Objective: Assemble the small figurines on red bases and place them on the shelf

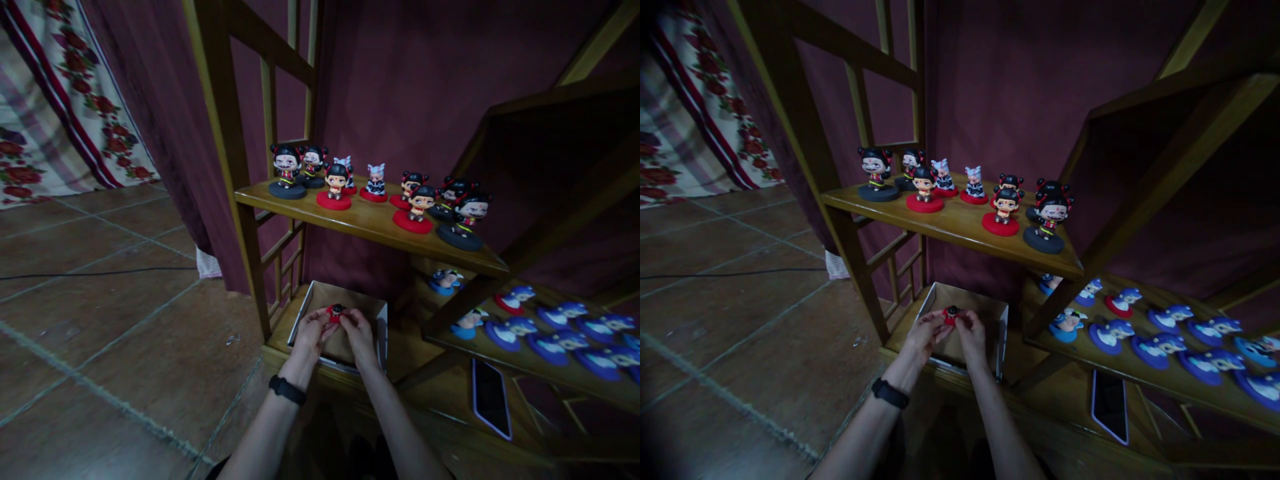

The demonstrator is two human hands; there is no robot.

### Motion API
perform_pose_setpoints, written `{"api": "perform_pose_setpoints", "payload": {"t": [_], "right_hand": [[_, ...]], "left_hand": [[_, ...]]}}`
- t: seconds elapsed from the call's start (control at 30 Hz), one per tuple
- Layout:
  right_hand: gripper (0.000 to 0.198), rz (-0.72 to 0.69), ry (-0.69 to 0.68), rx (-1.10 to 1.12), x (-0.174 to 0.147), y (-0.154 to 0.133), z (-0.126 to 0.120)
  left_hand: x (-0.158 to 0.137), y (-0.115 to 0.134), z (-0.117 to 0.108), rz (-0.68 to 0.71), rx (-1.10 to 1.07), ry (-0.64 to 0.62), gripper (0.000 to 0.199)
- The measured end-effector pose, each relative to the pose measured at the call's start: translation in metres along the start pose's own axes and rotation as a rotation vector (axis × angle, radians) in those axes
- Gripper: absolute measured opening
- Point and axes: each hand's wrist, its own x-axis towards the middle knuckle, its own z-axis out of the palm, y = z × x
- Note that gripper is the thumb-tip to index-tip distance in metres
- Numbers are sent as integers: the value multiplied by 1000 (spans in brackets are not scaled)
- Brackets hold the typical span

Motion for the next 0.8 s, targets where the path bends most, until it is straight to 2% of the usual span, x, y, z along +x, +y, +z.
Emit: {"api": "perform_pose_setpoints", "payload": {"t": [0.13,0.27,0.8], "right_hand": [[18,13,-34,45,-1,-2,-1],[15,25,-94,65,-3,-6,1],[15,23,-169,-40,8,2,-12]], "left_hand": [[2,2,-3,-77,5,-17,13],[2,2,-3,-94,33,-52,16],[-1,-3,0,55,187,-37,16]]}}
